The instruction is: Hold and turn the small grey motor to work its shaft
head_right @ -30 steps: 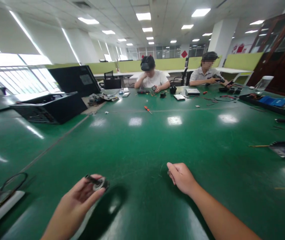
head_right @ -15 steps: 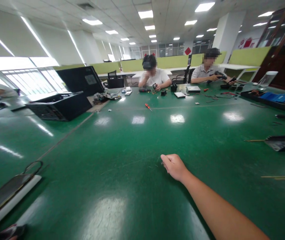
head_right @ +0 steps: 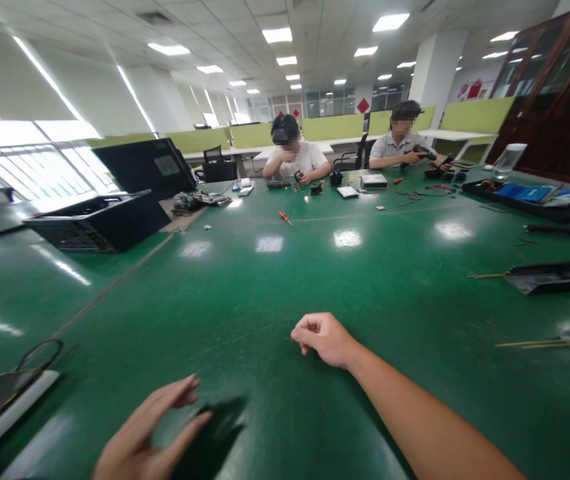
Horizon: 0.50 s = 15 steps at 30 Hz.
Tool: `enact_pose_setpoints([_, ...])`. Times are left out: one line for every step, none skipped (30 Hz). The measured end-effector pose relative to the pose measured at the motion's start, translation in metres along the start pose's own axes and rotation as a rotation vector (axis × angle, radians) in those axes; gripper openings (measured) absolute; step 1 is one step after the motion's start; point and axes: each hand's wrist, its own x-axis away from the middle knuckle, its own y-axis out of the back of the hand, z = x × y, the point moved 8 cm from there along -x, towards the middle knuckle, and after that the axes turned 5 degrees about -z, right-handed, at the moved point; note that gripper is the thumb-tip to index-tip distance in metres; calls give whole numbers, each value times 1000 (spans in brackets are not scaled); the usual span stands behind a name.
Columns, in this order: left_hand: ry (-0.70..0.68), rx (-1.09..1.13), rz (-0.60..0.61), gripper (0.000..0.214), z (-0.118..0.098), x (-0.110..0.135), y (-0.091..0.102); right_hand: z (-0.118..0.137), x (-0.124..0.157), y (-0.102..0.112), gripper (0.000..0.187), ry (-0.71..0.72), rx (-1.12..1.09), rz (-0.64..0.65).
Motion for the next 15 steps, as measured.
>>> enact_pose_setpoints([-35, 68, 70, 48, -14, -10, -26, 1, 2, -7, 37, -22, -39, 43])
enact_pose_setpoints([-76, 156, 134, 50, -30, -20, -50, 2, 5, -12, 37, -40, -78, 73])
enact_pose_setpoints([-105, 252, 168, 50, -44, -30, -70, 3, 8, -17, 37, -50, -113, 93])
enact_pose_setpoints([-156, 352, 184, 41, -59, -39, -86, 5, 10, -20, 37, -49, -147, 103])
enact_pose_setpoints([-175, 442, 174, 32, -70, -48, -97, 6, 11, -22, 37, -43, -179, 102])
enact_pose_setpoints([-171, 509, 154, 27, -76, -55, -105, 7, 12, -22, 37, -36, -212, 93])
enact_pose_setpoints([-156, 559, 136, 25, -79, -60, -111, 7, 12, -23, 37, -32, -250, 78])
enact_pose_setpoints([-129, 590, 120, 25, -79, -63, -115, 5, 12, -22, 38, -33, -292, 58])
enact_pose_setpoints([-97, 608, 110, 26, -78, -65, -119, 3, 10, -23, 39, -38, -329, 37])
enact_pose_setpoints([-66, 619, 105, 26, -75, -66, -121, 1, 9, -23, 40, -45, -354, 21])
enact_pose_setpoints([-29, 623, 100, 23, -70, -66, -121, 0, 8, -25, 42, -47, -354, 14])
enact_pose_setpoints([14, 615, 93, 18, -65, -66, -119, 1, 7, -27, 43, -39, -321, 14])
enact_pose_setpoints([64, 597, 77, 13, -57, -65, -114, 6, 7, -30, 45, -24, -259, 26])
enact_pose_setpoints([117, 571, 47, 11, -49, -65, -103, 16, 9, -31, 45, 24, -173, 38])
enact_pose_setpoints([169, 534, 9, 12, -40, -64, -88, 32, 13, -27, 44, 102, -109, -6])
